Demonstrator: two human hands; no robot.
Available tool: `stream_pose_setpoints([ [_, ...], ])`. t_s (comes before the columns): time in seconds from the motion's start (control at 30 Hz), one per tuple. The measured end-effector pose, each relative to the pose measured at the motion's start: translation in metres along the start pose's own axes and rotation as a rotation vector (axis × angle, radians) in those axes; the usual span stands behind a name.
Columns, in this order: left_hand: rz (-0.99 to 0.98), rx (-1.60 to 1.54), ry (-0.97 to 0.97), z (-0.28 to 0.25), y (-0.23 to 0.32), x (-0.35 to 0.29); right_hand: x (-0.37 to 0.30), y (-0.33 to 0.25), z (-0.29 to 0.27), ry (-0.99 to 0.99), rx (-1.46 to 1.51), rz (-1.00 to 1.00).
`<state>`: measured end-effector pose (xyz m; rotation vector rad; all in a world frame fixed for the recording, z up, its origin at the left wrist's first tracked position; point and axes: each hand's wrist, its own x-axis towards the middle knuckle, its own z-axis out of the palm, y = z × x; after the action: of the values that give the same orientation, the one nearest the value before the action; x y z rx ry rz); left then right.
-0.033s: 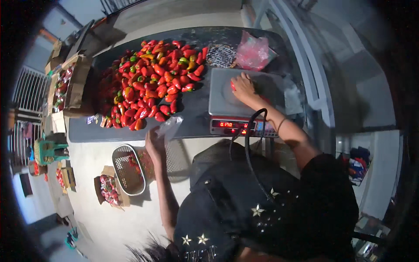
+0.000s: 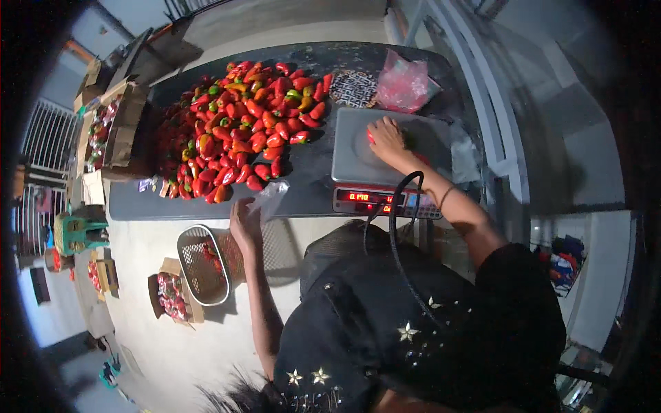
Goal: The person repeatedly selects red and green peppers from a large pile on a table, places them on a digital scale, and then transfers them into plastic bags. The person ties the bags and sets them aside, continuing the cycle of weighing and packaging.
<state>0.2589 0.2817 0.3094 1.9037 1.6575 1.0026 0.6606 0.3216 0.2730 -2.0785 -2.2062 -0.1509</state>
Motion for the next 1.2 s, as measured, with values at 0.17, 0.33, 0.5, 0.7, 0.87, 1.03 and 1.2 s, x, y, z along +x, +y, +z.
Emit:
stream_pose_setpoints([
  [0.17,0.084,0.066,0.127,-0.003,0.013,0.023,0.0,-0.001,0.009,0.001,0.078,-0.074],
  [0.33,0.005,-0.049,0.197,0.0,0.048,0.041,0.026,-0.013,-0.005,0.188,0.608,-0.158],
  [0.5,0.07,-0.01,0.241,0.01,0.07,0.053,0.061,-0.087,-0.11,-0.754,1.535,-0.263],
  [0.7,0.261,0.013,0.154,0.032,0.137,0.055,0.087,-0.126,-0.032,-1.116,1.937,0.006],
  [0.87,0.06,-0.035,0.075,0.039,0.142,0.032,0.079,-0.157,-0.041,-0.667,2.467,0.181],
  [1.03,0.057,0.369,0.315,0.041,0.122,0.033,0.088,-0.179,-0.023,-0.242,2.275,0.309],
  [1.2,-0.055,-0.485,0.282,0.06,0.074,0.051,0.089,-0.192,0.0,-0.237,1.775,0.059],
])
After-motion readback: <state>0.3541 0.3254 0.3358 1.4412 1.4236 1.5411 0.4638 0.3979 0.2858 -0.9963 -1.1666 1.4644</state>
